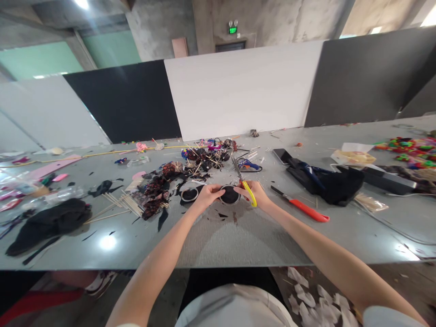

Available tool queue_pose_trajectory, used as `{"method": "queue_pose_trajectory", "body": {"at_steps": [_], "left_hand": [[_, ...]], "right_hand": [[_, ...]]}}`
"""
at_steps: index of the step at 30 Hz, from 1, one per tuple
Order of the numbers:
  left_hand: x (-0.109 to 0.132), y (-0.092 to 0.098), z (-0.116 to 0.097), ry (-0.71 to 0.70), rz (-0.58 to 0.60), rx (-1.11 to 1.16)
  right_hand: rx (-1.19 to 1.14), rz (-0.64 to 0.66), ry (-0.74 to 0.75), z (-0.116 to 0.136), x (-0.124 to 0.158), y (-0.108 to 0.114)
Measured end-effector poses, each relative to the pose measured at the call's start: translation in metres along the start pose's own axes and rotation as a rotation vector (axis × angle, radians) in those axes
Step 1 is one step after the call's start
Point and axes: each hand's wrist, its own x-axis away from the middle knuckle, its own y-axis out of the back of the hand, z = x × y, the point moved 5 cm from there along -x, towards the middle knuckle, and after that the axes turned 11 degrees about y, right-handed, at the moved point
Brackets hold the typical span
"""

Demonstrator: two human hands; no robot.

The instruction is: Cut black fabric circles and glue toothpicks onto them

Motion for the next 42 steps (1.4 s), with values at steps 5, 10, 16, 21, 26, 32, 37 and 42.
{"method": "queue_pose_trajectory", "body": {"at_steps": [5,10,16,21,26,32,37,42], "left_hand": [[0.002,0.001,-0.002,-0.004,-0.024,-0.016],[0.006,-0.001,-0.01,-0.033,-0.019,-0.026],[0.008,0.0,-0.013,-0.023,-0.033,-0.063],[0.006,0.003,-0.014,-0.049,-0.049,-0.099],[0.003,0.005,-0.013,-0.06,-0.06,-0.115],[0.001,0.006,-0.012,-0.105,-0.081,-0.106],[0.002,0.007,-0.013,-0.141,-0.119,-0.161],[0.005,0.008,-0.016,-0.226,-0.146,-0.335]], "right_hand": [[-0.014,0.017,0.018,0.001,0.0,-0.002],[-0.012,0.016,0.023,0.003,0.001,-0.002],[-0.003,0.014,0.031,0.005,0.001,0.0],[0.0,0.003,0.028,0.009,0.002,0.0],[-0.001,-0.006,0.064,0.018,0.002,0.0],[0.003,-0.019,0.089,0.026,0.003,0.0],[0.012,-0.024,0.099,0.022,0.002,-0.001],[0.083,-0.034,0.128,0.016,0.003,0.001]]}}
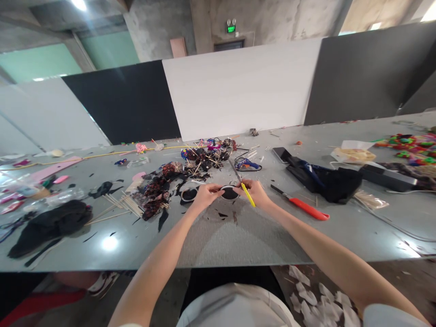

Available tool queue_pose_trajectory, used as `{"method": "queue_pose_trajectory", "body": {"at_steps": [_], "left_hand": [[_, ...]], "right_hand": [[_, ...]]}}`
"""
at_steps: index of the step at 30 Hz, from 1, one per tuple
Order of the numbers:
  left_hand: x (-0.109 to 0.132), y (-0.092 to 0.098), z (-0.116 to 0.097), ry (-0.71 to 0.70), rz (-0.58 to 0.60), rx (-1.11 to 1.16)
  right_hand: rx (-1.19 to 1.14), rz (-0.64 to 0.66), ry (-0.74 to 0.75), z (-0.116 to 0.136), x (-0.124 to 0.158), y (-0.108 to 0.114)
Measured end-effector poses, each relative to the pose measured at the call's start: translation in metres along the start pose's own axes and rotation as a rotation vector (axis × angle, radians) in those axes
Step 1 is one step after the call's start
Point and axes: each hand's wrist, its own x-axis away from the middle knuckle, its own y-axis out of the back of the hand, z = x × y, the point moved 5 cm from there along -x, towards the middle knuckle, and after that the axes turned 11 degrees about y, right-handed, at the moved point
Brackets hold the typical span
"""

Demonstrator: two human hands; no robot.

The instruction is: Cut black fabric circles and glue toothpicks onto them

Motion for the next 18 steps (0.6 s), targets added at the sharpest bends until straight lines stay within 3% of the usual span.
{"method": "queue_pose_trajectory", "body": {"at_steps": [12,18], "left_hand": [[0.019,-0.006,-0.028,-0.292,-0.022,-0.344],[0.021,-0.01,-0.03,-0.338,-0.001,-0.399]], "right_hand": [[0.306,0.109,0.182,0.011,0.006,-0.004],[0.326,0.141,0.206,0.013,0.007,-0.006]]}}
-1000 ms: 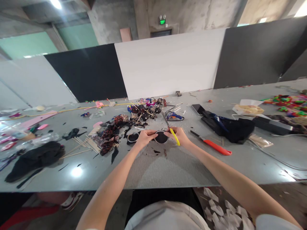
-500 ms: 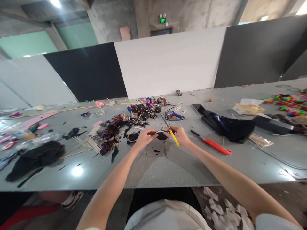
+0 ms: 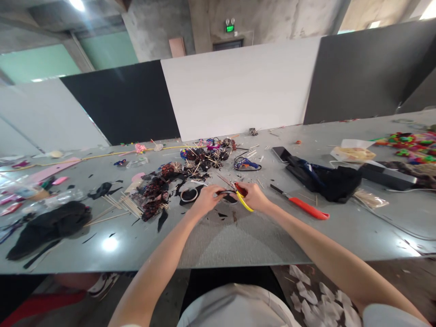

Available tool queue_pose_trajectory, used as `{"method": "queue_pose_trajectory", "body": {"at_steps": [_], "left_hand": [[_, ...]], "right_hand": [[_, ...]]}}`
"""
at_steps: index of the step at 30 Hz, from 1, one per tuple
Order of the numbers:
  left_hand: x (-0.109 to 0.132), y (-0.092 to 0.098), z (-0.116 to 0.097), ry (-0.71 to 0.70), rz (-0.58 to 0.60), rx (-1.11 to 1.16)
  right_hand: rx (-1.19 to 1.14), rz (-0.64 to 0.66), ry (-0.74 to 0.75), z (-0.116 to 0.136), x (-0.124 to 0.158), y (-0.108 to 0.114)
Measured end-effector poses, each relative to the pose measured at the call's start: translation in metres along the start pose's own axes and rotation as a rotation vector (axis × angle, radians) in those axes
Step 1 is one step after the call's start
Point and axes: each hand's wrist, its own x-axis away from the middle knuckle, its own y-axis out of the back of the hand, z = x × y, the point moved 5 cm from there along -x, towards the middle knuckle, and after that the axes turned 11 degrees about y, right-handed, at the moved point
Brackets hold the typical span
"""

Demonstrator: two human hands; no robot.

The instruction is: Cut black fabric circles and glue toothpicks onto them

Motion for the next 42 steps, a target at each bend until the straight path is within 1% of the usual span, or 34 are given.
{"method": "queue_pose_trajectory", "body": {"at_steps": [2,7,10,14,18,25,33,38,42], "left_hand": [[-0.001,0.001,0.004,0.034,-0.041,0.026],[-0.005,0.005,0.017,0.173,-0.132,0.175],[-0.006,0.007,0.022,0.23,-0.153,0.256],[-0.007,0.008,0.027,0.273,-0.159,0.342],[-0.008,0.007,0.03,0.3,-0.162,0.342],[-0.008,0.005,0.033,0.307,-0.155,0.292],[-0.008,0.006,0.031,0.306,-0.144,0.298],[-0.009,0.004,0.034,0.258,-0.141,0.319],[-0.008,0.003,0.032,0.221,-0.101,0.325]], "right_hand": [[-0.019,0.004,-0.009,-0.001,0.0,0.0],[-0.121,-0.008,-0.06,-0.001,-0.002,0.004],[-0.184,-0.043,-0.082,0.0,-0.002,0.007],[-0.208,-0.094,-0.116,-0.003,-0.002,0.01],[-0.199,-0.11,-0.116,-0.009,-0.001,0.009],[-0.168,-0.105,-0.099,-0.015,0.0,0.006],[-0.095,-0.093,-0.095,-0.013,-0.001,0.007],[-0.067,-0.076,-0.074,-0.012,-0.002,0.008],[-0.047,-0.069,-0.06,-0.012,-0.002,0.008]]}}
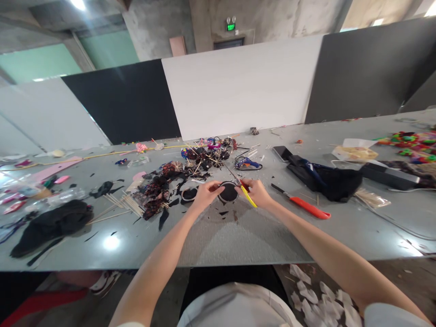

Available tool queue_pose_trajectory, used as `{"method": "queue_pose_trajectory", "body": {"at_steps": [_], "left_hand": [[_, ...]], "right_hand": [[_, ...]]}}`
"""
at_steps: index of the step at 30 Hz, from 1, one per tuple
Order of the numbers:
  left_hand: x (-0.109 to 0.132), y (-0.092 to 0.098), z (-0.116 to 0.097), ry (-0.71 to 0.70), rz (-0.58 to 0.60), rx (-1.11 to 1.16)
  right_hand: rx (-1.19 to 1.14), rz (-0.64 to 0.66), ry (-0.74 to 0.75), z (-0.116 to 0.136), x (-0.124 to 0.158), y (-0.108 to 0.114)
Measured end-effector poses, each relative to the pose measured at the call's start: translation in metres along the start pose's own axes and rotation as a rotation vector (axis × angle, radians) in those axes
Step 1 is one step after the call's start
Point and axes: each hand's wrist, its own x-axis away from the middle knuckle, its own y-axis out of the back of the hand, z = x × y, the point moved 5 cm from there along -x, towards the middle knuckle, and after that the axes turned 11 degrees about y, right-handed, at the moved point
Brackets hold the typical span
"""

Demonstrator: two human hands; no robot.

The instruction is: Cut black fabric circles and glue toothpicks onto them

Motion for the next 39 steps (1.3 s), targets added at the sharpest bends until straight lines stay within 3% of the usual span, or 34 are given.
{"method": "queue_pose_trajectory", "body": {"at_steps": [28,39], "left_hand": [[-0.0009,0.0015,0.0031,0.097,0.025,-0.016],[-0.0029,0.008,0.0035,0.083,-0.038,0.031]], "right_hand": [[0.054,0.013,0.016,-0.0003,-0.0003,0.0036],[-0.12,-0.013,-0.075,-0.0059,0.0002,0.0028]]}}
